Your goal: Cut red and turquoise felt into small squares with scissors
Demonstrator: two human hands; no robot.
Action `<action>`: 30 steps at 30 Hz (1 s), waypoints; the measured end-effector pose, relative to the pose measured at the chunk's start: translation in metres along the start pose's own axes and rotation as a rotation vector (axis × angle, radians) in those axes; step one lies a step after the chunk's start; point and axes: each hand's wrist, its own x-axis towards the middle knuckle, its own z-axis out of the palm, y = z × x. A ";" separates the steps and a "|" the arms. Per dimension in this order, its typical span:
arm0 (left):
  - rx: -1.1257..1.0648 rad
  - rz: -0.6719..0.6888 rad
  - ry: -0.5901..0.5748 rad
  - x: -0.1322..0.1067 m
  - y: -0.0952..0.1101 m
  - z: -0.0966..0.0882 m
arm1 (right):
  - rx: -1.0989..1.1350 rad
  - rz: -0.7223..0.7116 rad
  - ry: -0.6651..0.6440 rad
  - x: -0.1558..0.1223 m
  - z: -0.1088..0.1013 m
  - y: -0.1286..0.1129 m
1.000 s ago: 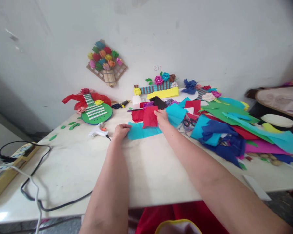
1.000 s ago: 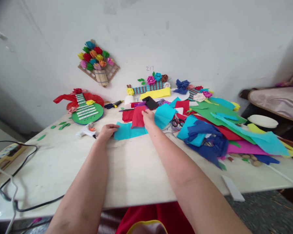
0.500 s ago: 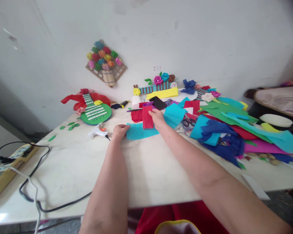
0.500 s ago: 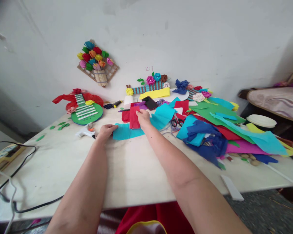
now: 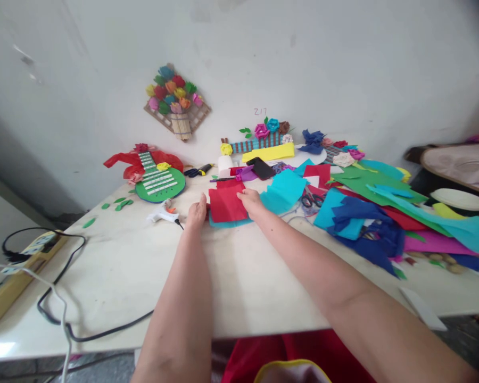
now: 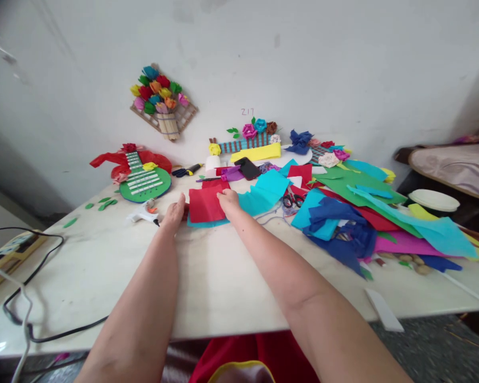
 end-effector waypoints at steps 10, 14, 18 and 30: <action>0.126 -0.012 0.012 -0.005 0.004 0.000 | -0.291 -0.074 0.005 0.005 0.000 0.004; 0.162 -0.002 0.024 -0.010 0.007 0.000 | -0.336 -0.059 0.001 0.005 -0.001 0.005; 0.194 0.012 0.011 -0.008 0.008 0.001 | -0.350 -0.060 -0.028 0.005 -0.001 0.009; 0.272 0.011 0.021 -0.004 0.007 0.002 | -0.142 -0.036 -0.051 0.002 0.000 0.015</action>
